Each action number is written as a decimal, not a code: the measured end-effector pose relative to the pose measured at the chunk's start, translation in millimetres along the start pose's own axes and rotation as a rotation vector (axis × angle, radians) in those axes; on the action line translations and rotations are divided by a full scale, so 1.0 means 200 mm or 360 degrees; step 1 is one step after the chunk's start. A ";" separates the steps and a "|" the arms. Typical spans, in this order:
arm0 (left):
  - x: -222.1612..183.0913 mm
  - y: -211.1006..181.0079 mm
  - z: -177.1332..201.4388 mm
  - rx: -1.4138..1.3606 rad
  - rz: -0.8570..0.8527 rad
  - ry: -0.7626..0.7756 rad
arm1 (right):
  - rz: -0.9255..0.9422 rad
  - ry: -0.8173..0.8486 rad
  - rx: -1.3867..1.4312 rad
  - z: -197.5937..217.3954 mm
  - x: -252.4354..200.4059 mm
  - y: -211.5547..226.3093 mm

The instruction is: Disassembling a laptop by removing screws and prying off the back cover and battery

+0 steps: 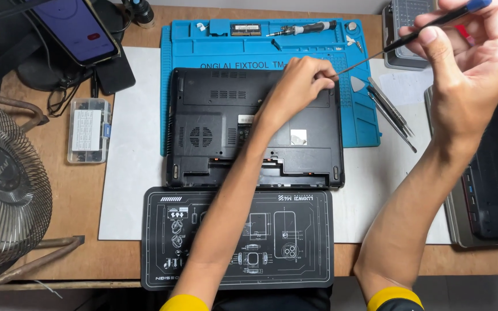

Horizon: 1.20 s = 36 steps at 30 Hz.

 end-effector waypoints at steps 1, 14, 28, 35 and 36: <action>-0.02 -0.01 0.04 0.0000 -0.0004 0.0003 | 0.0001 -0.0004 -0.0002 0.00 0.00 -0.01; -0.62 0.06 0.43 0.0707 -0.0071 -0.0220 | 0.0023 0.0467 0.0285 -0.38 -0.03 0.15; -0.80 -0.01 0.42 0.1056 -0.0153 -0.0307 | 0.0023 0.0910 0.0215 -0.67 -0.09 0.24; -0.81 -0.01 0.43 0.1036 -0.0147 -0.0318 | -0.0020 0.0851 0.0224 -0.65 -0.08 0.20; -0.81 -0.01 0.43 0.1036 -0.0150 -0.0319 | -0.0034 0.0830 0.0217 -0.64 -0.07 0.19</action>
Point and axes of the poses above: each hand's wrist, its own x-axis towards the middle knuckle, its own z-axis out of the back of the hand, y = z × x, the point moved 10 cm from there along x, towards the middle knuckle, and after that the axes turned 2 degrees about -x, right-handed, at the moved point
